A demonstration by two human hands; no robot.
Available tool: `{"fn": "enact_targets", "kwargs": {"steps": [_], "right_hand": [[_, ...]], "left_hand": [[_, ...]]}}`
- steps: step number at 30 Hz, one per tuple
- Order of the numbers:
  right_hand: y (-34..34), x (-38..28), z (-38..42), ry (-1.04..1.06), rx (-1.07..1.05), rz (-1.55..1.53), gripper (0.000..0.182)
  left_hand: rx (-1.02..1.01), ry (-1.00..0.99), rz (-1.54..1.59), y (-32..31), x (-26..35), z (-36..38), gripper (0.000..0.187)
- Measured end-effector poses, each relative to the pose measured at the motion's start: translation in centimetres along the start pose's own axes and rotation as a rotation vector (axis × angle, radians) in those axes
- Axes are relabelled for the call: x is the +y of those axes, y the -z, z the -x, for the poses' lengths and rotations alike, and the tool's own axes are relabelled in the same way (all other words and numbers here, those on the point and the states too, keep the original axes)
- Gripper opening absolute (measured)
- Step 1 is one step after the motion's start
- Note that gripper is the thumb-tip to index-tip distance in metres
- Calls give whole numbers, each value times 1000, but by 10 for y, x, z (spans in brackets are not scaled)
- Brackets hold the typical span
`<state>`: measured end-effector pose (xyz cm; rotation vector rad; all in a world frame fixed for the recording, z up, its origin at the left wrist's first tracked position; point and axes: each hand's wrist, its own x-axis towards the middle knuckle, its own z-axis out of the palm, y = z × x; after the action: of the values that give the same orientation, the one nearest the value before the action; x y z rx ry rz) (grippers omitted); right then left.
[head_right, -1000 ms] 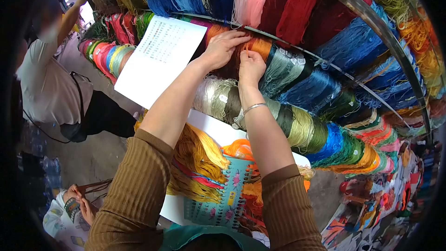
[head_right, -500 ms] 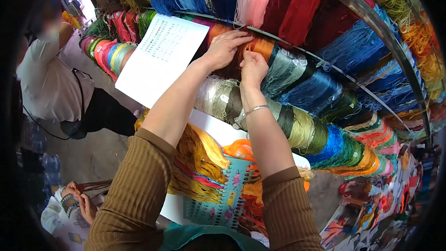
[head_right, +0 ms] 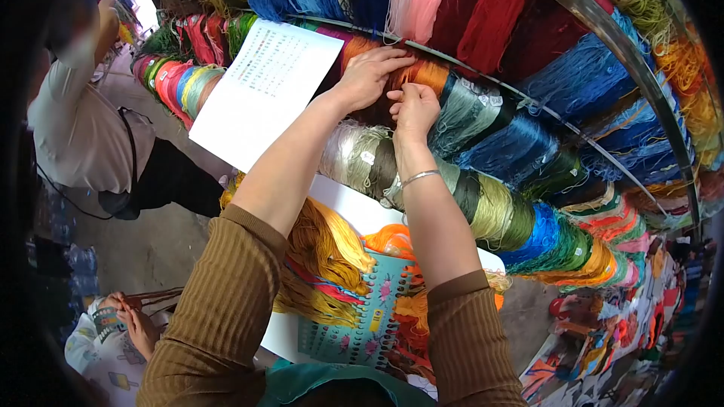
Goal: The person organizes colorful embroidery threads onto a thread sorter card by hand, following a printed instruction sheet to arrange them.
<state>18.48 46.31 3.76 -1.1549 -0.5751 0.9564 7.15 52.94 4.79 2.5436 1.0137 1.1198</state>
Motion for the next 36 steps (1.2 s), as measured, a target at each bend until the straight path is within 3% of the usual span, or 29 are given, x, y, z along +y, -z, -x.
{"fn": "enact_targets", "kwargs": {"steps": [21, 26, 36], "right_hand": [[10, -4, 5, -60, 78, -220, 4], [10, -10, 9, -178, -82, -255, 9], [9, -9, 12, -101, -74, -215, 9]], "left_hand": [[27, 2, 18, 2, 5, 2, 48], [43, -25, -11, 1, 4, 1, 51], [41, -33, -27, 0, 3, 1, 51]]}}
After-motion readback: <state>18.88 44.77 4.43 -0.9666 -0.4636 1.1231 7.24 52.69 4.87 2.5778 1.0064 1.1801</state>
